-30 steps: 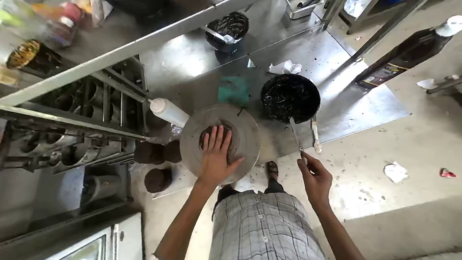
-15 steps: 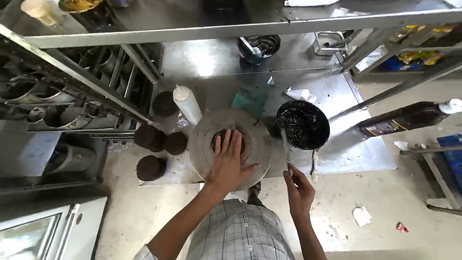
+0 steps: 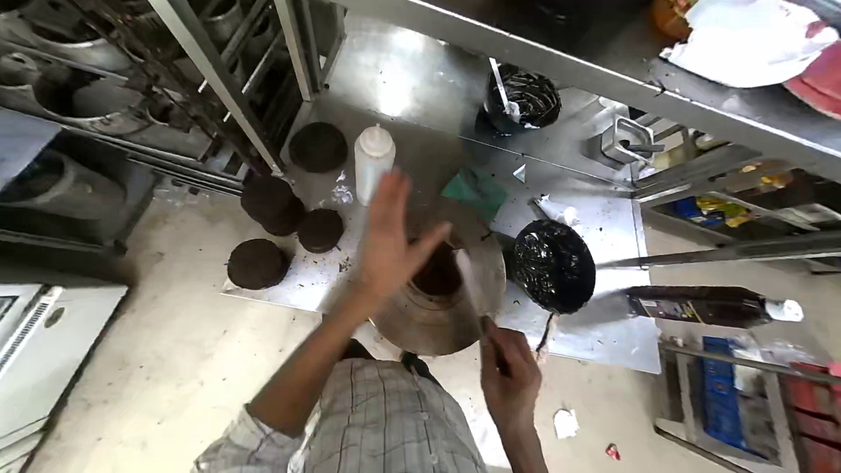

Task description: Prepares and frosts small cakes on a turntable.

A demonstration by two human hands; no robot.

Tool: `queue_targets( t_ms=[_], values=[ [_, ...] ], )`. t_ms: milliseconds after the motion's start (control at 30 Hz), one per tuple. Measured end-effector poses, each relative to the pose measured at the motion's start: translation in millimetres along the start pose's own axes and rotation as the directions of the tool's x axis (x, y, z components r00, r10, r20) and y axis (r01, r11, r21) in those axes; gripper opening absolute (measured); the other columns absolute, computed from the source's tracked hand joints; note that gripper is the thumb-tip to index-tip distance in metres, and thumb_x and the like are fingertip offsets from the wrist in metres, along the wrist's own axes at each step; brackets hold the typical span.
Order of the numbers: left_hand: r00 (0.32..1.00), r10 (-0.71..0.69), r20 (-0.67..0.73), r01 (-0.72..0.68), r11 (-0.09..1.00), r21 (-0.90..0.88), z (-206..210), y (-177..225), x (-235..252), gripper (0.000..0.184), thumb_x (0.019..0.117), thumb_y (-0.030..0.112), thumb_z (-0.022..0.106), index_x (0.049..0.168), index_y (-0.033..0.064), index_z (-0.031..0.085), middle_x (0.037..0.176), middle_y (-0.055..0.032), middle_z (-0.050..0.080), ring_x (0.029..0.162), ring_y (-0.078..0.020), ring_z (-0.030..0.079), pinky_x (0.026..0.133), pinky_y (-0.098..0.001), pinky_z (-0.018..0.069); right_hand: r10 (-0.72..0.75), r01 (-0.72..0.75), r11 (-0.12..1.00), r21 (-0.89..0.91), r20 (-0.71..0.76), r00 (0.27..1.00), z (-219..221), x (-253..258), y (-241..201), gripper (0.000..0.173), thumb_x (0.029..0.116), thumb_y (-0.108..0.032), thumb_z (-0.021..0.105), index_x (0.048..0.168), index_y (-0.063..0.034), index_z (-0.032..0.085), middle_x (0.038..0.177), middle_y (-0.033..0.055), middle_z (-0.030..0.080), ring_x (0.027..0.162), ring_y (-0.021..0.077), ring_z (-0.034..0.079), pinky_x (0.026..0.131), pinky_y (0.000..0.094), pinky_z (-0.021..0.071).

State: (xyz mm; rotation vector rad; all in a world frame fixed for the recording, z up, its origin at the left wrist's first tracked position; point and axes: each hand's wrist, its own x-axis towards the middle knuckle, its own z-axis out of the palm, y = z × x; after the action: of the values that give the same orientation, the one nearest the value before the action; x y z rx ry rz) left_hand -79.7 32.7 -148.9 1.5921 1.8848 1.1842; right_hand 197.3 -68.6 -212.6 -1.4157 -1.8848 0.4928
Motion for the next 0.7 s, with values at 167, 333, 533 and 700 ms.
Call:
queue_targets(
  t_ms=[167,333,533,700],
  values=[
    [0.946,-0.127,-0.298,0.033,0.952,-0.303,12.7,-108.3,96.2,0.130,0.0686,0.043,0.093,0.163,0.0059,0.012,0.164,-0.0192,0.028,0.150,-0.0267,0.032,0.122,-0.0427,0.0348,-0.018,0.051,0.965,-0.257,0.129,0.992,22.5,5.3,-0.5,0.027,0.0955,-0.019,0.064,0.118,-0.0195,0.078,0.097,0.0048,0.069,0.068,0.0094,0.065,0.054,0.0289,0.0575],
    [0.961,-0.174,-0.213,0.080,0.917,-0.390,49.6,-147.8,129.1,0.117,0.0650,0.033,0.096,0.157,0.0075,0.029,0.146,-0.0151,0.054,0.131,-0.0206,0.057,0.110,-0.0396,0.0489,0.010,0.020,0.975,-0.222,0.134,0.991,-3.0,25.8,-11.4,0.028,0.0958,-0.022,0.063,0.120,-0.0205,0.078,0.096,0.0016,0.068,0.063,0.0055,0.060,0.051,0.0258,0.0540],
    [0.992,-0.124,-0.024,0.122,0.988,-0.096,19.4,-75.7,140.9,0.091,0.0721,0.029,0.093,0.145,0.0028,0.046,0.128,-0.0211,0.065,0.119,-0.0326,0.065,0.103,-0.0539,0.0517,0.091,-0.087,0.995,-0.047,0.080,0.993,-13.6,26.3,5.8,0.027,0.0963,-0.026,0.065,0.120,-0.0212,0.077,0.095,0.0011,0.069,0.065,0.0066,0.062,0.056,0.0267,0.0566],
    [0.806,0.347,0.479,-0.589,0.556,0.587,-56.8,58.6,64.8,0.067,0.0727,0.009,0.086,0.135,0.0085,0.061,0.126,-0.0187,0.064,0.120,-0.0404,0.059,0.106,-0.0606,0.0443,0.235,-0.192,0.958,0.215,-0.196,0.952,-46.0,-1.6,52.3,0.030,0.0992,-0.025,0.063,0.124,-0.0130,0.074,0.095,0.0035,0.070,0.066,0.0072,0.062,0.055,0.0255,0.0552]
  ],
)
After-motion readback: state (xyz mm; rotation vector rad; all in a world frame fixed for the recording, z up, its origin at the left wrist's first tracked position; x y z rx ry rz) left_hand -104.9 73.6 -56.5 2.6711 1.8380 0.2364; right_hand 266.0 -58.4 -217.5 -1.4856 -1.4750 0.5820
